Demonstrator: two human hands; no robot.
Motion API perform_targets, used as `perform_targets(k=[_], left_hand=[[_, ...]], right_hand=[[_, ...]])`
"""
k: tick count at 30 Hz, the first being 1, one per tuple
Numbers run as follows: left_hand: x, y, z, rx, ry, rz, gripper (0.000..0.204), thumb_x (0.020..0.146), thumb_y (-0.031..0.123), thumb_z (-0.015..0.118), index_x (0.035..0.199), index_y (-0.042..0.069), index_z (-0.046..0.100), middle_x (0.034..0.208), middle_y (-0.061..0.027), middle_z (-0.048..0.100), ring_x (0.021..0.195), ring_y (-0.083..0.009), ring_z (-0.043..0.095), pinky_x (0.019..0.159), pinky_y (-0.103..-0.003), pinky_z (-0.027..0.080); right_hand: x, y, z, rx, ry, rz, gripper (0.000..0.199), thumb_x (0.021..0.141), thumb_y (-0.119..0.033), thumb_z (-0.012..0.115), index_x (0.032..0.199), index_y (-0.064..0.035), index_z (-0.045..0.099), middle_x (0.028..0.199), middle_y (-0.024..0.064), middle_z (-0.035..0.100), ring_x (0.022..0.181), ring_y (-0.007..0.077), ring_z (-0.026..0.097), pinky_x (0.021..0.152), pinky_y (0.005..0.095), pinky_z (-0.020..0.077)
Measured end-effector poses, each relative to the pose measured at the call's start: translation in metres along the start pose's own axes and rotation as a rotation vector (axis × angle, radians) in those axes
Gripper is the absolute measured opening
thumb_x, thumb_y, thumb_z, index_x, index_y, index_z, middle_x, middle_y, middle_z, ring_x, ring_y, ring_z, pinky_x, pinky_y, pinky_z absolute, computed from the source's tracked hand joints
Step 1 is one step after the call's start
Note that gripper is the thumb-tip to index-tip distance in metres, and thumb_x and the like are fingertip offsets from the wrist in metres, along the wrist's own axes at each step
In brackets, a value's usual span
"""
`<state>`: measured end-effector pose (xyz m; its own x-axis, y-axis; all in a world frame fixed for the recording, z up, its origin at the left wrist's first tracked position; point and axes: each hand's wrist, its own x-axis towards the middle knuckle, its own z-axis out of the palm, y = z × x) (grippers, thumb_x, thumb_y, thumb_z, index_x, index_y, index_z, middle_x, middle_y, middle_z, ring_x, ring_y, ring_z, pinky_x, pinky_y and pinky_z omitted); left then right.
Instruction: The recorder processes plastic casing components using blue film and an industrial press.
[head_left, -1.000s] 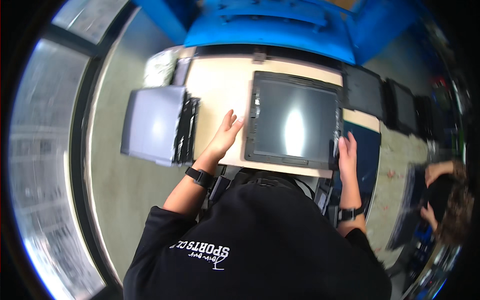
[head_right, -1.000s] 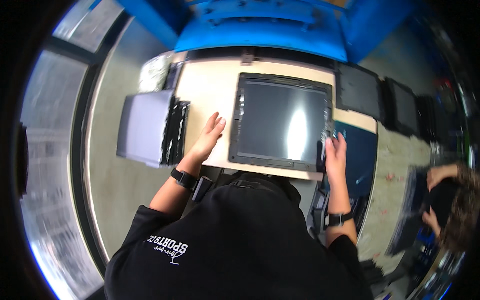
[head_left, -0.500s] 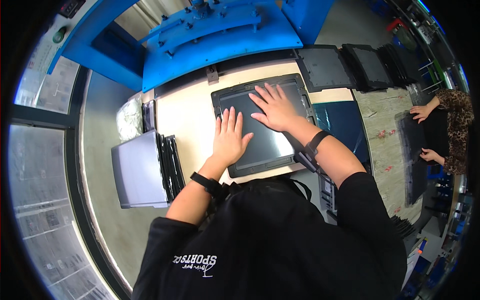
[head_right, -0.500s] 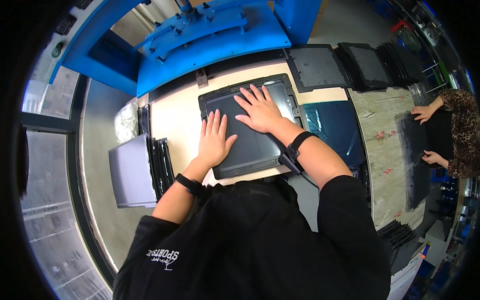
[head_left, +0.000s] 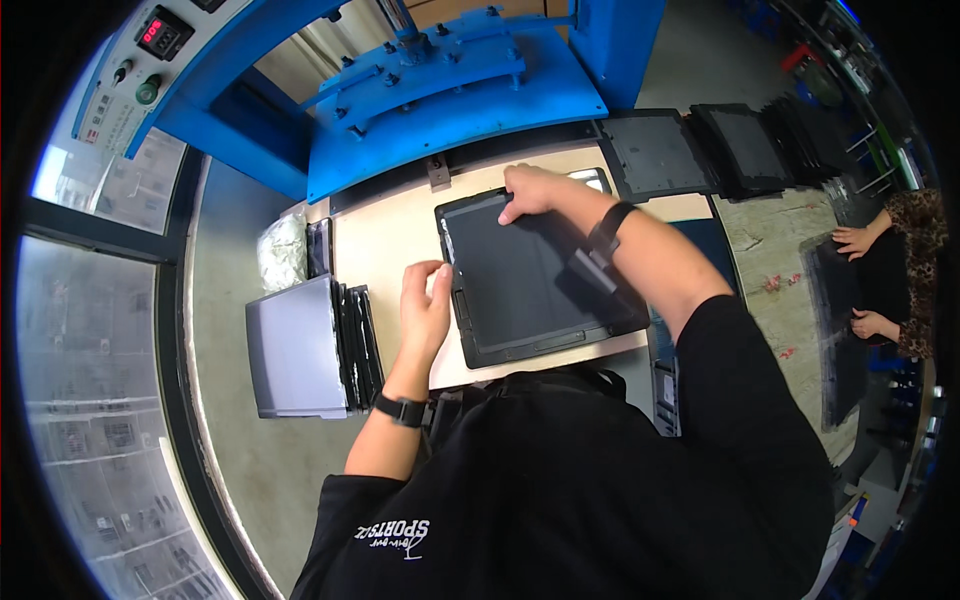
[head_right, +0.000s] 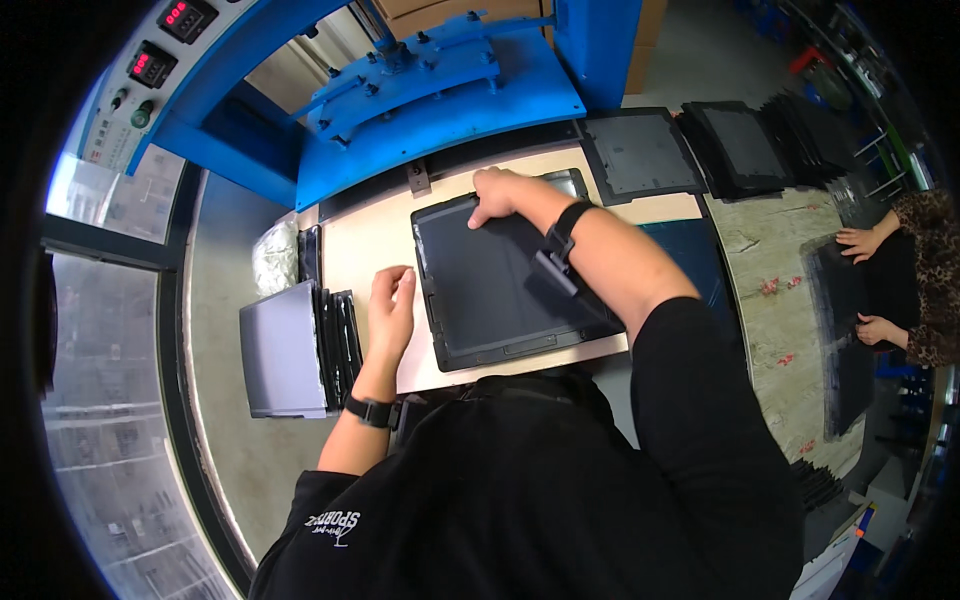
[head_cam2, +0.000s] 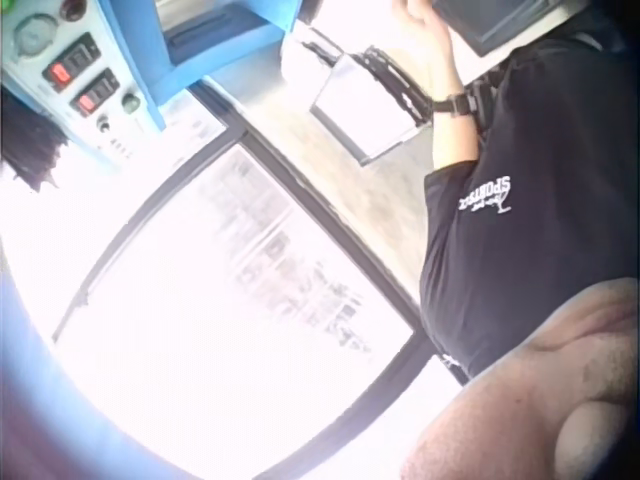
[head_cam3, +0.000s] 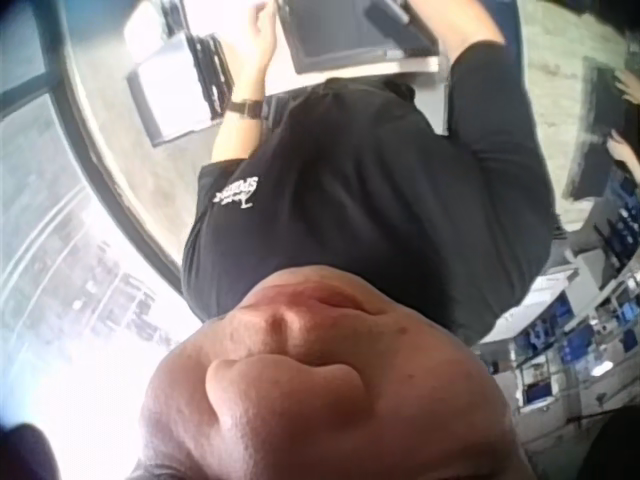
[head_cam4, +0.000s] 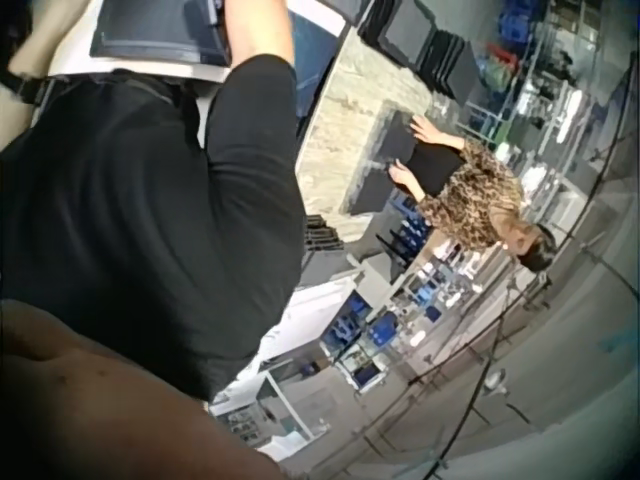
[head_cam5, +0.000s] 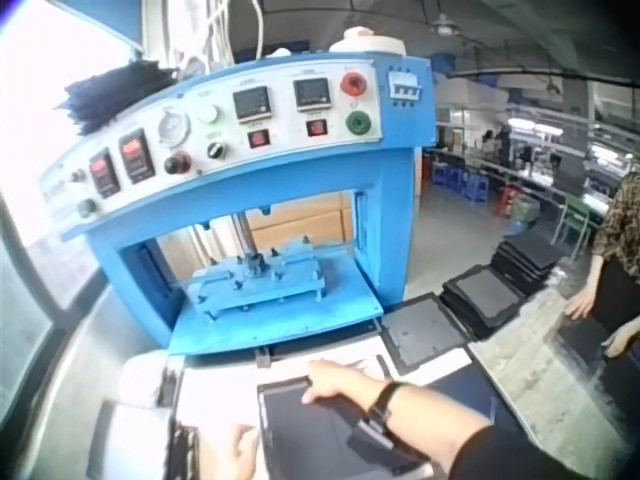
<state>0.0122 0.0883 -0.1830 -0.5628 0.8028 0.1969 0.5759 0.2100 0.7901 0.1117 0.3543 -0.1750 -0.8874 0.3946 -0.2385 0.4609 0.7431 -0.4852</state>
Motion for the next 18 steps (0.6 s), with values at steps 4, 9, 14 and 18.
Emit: perform_targets(k=[4, 9, 14, 18], left_hand=[[-0.035, 0.028, -0.042, -0.597, -0.425, -0.26, 0.029, 0.098, 0.019, 0.048, 0.105, -0.007, 0.06, 0.095, -0.0141, 0.067, 0.089, -0.0183, 0.064, 0.085, -0.032, 0.049], [-0.04, 0.091, -0.063, -1.077, -0.554, -0.091, 0.116, 0.073, 0.05, 0.076, 0.149, 0.005, 0.001, 0.149, -0.0238, 0.026, 0.135, -0.0344, 0.034, 0.111, -0.044, 0.027], [-0.018, 0.1, -0.05, -1.712, 0.1, -0.448, 0.037, 0.09, 0.019, 0.063, 0.122, 0.007, 0.051, 0.119, -0.0073, 0.056, 0.109, -0.0186, 0.055, 0.096, -0.036, 0.043], [-0.073, 0.038, -0.114, -1.472, 0.529, -0.331, 0.045, 0.087, 0.012, 0.064, 0.127, 0.0, 0.047, 0.125, -0.0119, 0.055, 0.114, -0.0263, 0.054, 0.099, -0.043, 0.043]], right_hand=[[-0.047, -0.054, -0.064, -0.08, 0.129, -0.408, 0.047, 0.071, -0.03, 0.078, 0.103, -0.0025, 0.057, 0.087, 0.0198, 0.064, 0.085, 0.0397, 0.061, 0.07, 0.0456, 0.0466], [-0.14, -0.147, -0.08, -0.397, 0.759, -0.623, 0.031, 0.074, -0.012, 0.061, 0.104, -0.0048, 0.06, 0.074, 0.0093, 0.061, 0.063, 0.0268, 0.063, 0.055, 0.0385, 0.0486], [-0.136, -0.188, 0.004, -0.486, 0.703, -0.761, 0.05, 0.074, -0.012, 0.061, 0.122, -0.0004, 0.055, 0.116, 0.023, 0.06, 0.106, 0.031, 0.061, 0.098, 0.042, 0.0442], [-0.139, -0.19, 0.002, -0.075, 0.489, -0.99, 0.06, 0.077, -0.018, 0.07, 0.129, 0.0018, 0.048, 0.124, 0.0213, 0.056, 0.12, 0.0381, 0.05, 0.103, 0.044, 0.0382]])
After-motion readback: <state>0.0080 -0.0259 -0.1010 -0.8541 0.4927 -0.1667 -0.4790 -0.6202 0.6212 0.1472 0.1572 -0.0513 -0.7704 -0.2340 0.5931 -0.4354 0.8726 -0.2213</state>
